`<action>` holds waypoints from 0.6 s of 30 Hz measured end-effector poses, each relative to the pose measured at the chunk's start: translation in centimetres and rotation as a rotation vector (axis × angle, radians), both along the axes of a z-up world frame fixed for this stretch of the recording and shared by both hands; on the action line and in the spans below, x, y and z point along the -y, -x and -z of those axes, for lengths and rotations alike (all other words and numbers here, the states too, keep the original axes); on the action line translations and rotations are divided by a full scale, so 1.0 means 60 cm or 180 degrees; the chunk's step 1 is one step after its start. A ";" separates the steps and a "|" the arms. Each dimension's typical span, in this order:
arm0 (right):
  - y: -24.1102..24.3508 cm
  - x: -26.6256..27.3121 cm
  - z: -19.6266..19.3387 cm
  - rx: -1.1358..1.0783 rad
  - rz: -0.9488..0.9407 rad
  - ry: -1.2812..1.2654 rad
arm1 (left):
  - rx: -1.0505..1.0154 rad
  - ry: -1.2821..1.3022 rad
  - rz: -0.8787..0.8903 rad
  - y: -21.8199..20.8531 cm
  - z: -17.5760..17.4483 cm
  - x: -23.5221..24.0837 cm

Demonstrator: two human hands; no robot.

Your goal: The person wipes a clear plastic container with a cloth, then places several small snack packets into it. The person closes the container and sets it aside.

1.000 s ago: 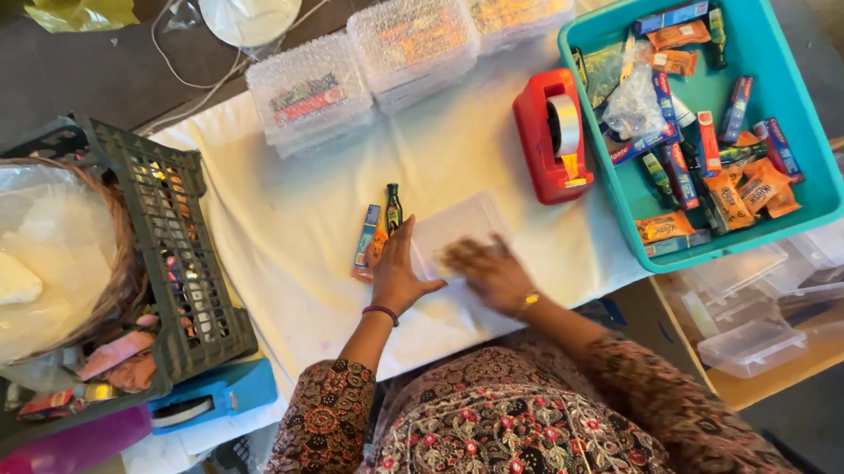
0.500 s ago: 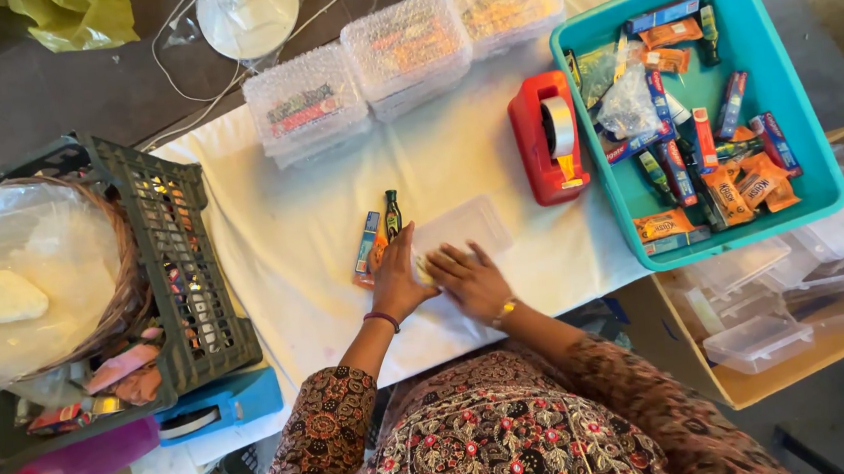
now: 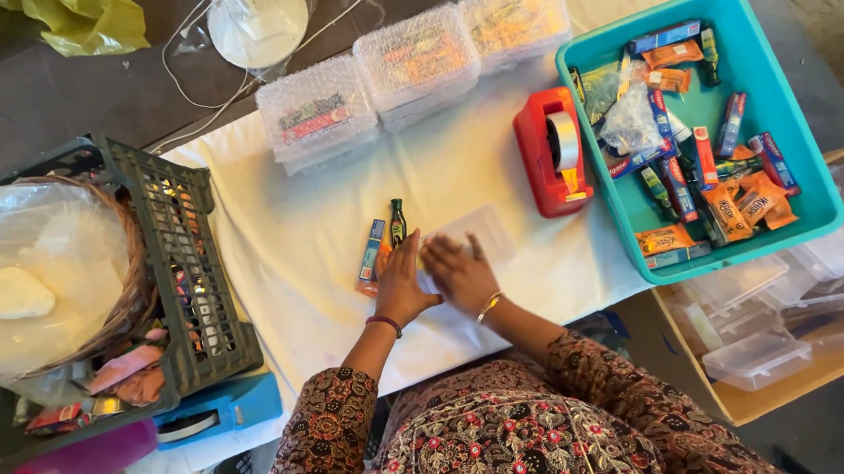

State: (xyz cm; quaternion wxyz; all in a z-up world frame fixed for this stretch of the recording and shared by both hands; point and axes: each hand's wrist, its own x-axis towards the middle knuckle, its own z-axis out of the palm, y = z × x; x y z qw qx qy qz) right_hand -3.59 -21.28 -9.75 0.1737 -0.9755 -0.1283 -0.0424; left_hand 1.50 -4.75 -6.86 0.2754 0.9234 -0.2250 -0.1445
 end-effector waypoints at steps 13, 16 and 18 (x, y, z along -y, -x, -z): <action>-0.054 0.062 -0.071 0.0074 -0.0503 -0.0042 | -0.0104 -0.0051 -0.0070 -0.002 -0.020 0.002; -0.048 0.099 -0.082 -0.0045 -0.0316 -0.0053 | -0.0074 0.0002 -0.0084 -0.001 -0.018 0.003; -0.046 0.121 -0.088 0.0127 -0.0156 0.0077 | -0.0074 -0.0010 -0.0105 0.000 -0.019 0.002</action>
